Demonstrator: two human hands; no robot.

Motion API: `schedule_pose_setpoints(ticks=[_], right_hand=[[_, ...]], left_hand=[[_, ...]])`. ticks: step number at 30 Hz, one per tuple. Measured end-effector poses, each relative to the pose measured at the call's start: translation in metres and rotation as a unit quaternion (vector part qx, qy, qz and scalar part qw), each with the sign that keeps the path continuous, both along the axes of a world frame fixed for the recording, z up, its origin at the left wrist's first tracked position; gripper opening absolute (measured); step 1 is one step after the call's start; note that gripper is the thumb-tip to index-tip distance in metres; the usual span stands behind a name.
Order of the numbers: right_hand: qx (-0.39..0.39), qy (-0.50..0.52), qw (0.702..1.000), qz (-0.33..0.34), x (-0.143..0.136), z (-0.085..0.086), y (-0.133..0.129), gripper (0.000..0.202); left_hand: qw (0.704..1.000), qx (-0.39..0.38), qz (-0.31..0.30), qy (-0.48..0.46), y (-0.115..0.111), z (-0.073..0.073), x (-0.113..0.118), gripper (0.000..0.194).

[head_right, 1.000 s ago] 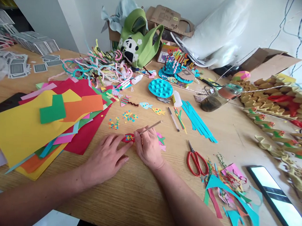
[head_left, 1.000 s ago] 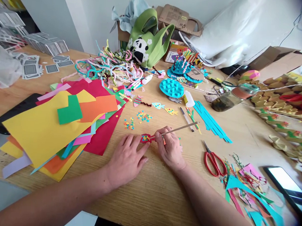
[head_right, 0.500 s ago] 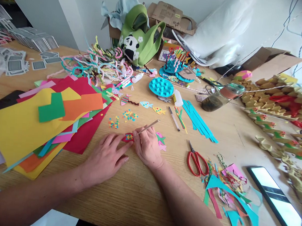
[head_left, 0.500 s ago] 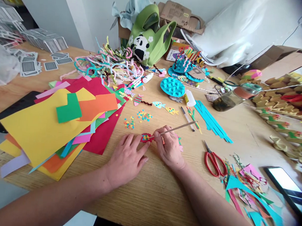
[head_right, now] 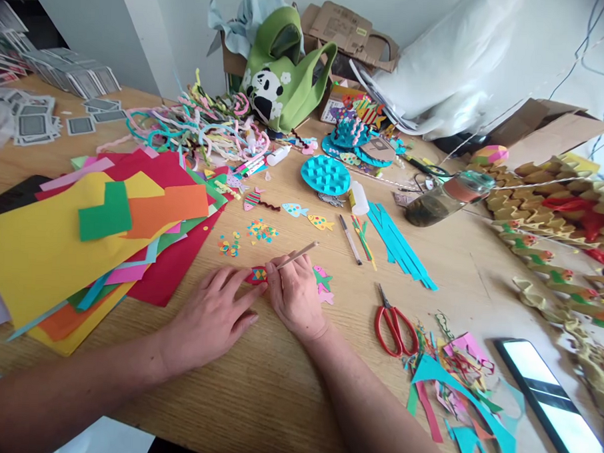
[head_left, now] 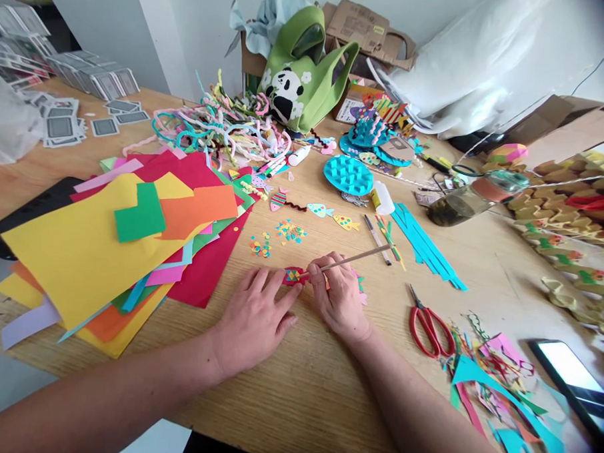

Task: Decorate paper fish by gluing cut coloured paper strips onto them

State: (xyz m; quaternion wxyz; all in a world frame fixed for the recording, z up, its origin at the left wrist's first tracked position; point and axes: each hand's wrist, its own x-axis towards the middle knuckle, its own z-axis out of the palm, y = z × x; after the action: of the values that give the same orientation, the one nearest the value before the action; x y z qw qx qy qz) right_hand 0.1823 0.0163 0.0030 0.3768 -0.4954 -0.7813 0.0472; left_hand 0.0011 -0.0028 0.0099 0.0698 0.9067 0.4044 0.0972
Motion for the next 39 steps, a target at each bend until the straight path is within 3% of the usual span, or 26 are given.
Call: schedule_pose_setpoints(ticks=[39], right_hand=[[-0.003,-0.009,1.0,0.016,-0.0001,-0.0002,0.0006,0.018]], left_hand=[[1.0,0.001,-0.001,0.004,0.0004,0.0011,-0.0003,0.045]])
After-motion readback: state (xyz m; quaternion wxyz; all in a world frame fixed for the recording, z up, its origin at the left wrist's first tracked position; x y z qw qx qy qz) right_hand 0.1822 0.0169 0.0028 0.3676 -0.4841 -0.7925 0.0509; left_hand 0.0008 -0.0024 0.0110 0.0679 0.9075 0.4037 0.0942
